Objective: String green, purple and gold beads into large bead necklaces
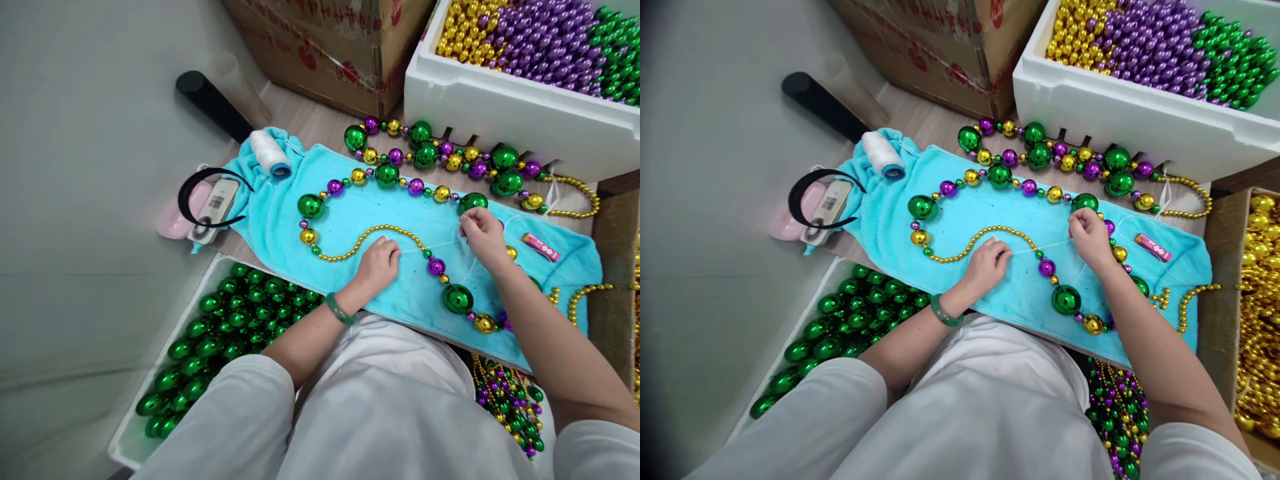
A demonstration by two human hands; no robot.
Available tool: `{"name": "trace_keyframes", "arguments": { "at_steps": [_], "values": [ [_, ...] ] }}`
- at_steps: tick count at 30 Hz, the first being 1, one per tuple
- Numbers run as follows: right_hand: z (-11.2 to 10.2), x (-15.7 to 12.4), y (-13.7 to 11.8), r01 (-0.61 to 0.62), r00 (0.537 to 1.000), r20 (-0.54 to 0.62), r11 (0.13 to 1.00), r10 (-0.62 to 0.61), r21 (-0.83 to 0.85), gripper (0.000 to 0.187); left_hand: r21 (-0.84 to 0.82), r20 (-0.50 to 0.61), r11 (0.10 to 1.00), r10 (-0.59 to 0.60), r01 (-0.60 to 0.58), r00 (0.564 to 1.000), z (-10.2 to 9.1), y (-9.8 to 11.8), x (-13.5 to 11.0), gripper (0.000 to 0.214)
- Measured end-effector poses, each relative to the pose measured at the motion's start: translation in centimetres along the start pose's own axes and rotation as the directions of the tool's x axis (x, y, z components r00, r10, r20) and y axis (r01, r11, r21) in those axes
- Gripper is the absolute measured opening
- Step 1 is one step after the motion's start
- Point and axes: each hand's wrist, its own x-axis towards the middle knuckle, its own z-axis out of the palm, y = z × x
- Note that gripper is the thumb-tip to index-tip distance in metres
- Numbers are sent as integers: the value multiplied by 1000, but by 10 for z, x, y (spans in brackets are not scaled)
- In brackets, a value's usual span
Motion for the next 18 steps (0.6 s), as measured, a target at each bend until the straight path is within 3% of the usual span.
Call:
{"name": "trace_keyframes", "arguments": {
  "at_steps": [3,9,13,18],
  "values": [
    [-3,3,12,102,994,-8,983,-104,-150,6,151,94,988,-30,16,995,-3,0,-3,17],
    [-9,6,14,154,986,-15,931,-168,-332,4,341,171,940,-59,-3,984,-6,-1,-5,24],
    [-13,6,7,162,982,-15,885,-188,-435,2,391,211,920,-60,-28,976,-7,-3,-4,24],
    [-19,9,8,157,983,-15,888,-182,-433,1,374,227,927,-83,-8,970,-11,-5,-3,25]
  ]
}}
